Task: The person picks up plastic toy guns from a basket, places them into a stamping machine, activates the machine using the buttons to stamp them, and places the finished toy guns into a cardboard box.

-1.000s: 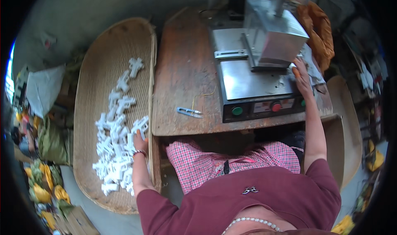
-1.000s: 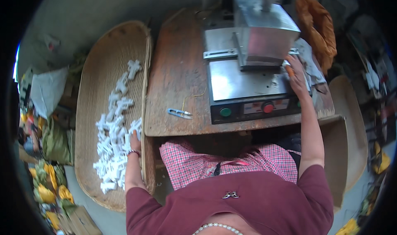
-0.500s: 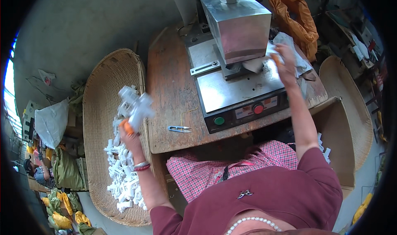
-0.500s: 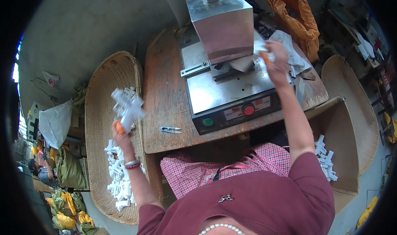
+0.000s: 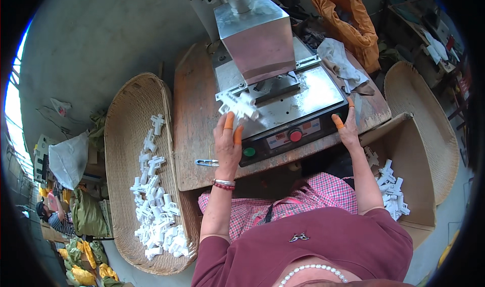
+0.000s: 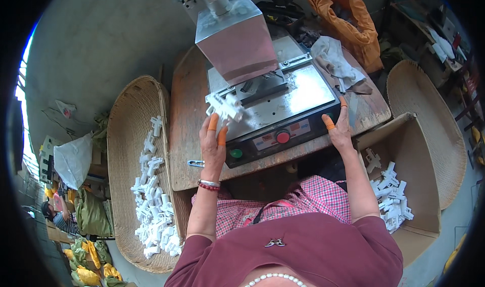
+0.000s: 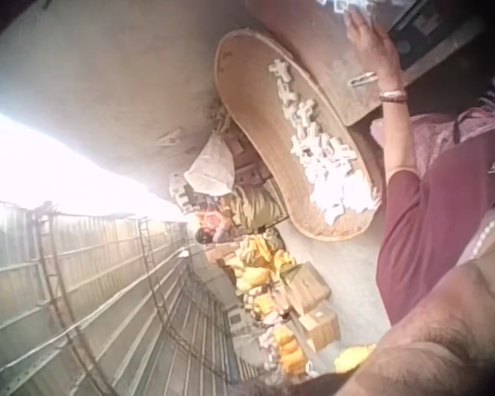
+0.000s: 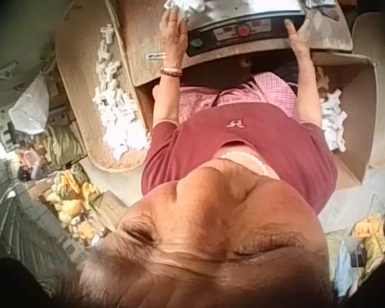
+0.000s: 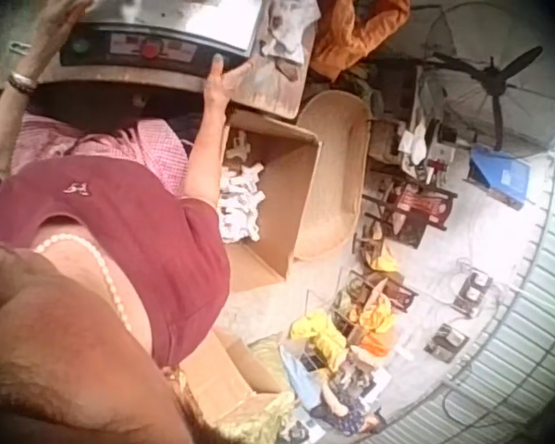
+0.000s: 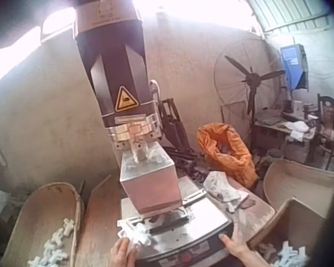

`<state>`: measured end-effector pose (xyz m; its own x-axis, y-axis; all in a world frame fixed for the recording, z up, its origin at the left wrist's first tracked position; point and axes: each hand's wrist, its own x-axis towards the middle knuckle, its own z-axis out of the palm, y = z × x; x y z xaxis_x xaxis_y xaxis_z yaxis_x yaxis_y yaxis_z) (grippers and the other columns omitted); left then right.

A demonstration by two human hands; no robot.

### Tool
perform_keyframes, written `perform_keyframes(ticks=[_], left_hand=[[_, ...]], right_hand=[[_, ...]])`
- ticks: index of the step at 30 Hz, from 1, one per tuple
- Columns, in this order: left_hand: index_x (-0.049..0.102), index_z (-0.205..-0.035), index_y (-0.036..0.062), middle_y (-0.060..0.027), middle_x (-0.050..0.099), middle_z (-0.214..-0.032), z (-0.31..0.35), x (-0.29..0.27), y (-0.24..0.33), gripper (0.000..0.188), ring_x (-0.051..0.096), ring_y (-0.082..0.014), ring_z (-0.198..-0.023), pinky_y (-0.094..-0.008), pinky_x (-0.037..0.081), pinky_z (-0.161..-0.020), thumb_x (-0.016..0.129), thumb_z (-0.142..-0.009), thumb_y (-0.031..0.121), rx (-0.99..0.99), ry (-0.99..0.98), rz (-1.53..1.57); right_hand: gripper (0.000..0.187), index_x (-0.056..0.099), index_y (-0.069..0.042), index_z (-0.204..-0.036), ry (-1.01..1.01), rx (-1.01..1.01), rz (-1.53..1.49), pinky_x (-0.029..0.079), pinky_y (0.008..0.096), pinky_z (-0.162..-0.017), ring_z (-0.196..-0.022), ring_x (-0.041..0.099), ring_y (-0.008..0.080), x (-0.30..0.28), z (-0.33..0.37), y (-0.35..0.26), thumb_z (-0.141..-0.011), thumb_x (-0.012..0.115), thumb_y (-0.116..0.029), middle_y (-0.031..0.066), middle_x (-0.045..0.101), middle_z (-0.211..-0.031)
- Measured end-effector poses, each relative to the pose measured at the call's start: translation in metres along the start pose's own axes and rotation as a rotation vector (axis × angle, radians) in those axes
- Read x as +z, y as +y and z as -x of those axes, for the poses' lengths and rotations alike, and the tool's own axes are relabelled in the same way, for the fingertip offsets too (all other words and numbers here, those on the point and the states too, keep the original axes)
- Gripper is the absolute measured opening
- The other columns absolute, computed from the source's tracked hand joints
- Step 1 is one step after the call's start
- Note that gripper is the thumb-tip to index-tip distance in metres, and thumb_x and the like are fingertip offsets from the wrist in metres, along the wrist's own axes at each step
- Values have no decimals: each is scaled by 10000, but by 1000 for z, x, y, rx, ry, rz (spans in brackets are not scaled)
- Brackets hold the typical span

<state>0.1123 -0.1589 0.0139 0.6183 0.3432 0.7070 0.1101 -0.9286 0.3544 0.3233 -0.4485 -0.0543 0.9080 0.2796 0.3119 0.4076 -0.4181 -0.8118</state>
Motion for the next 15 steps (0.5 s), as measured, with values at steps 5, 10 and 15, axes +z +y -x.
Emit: perform_keyframes(ticks=[5, 10, 15], left_hand=[[575, -1178, 60, -132, 573, -1193, -82, 62, 37, 316, 538, -333, -999, -417, 429, -833, 578, -874, 146, -9, -191, -185], [568, -1146, 88, -131, 574, -1147, -91, 97, 9, 334, 514, -336, -1037, -471, 387, -856, 609, -845, 227, 146, -88, -295], [368, -1414, 146, -207, 292, -1461, -16, -13, 3, 810, 301, -422, -1319, -488, 246, -1087, 693, -753, 482, 42, -405, -163]], right_hand=[[811, 201, -83, -1448, -34, 6, -34, 252, 408, -1092, -1341, 303, 348, -1, 4, -9, -859, 621, -451, 213, 320, -1433], [828, 232, -86, -1444, -155, -30, -66, 272, 392, -1078, -1313, 345, 346, -3, -8, -11, -830, 656, -447, 215, 383, -1386], [806, 385, 37, -1350, -366, 11, 3, 328, 349, -1030, -1198, 456, 245, -22, -23, 9, -725, 781, -282, 169, 503, -1286]])
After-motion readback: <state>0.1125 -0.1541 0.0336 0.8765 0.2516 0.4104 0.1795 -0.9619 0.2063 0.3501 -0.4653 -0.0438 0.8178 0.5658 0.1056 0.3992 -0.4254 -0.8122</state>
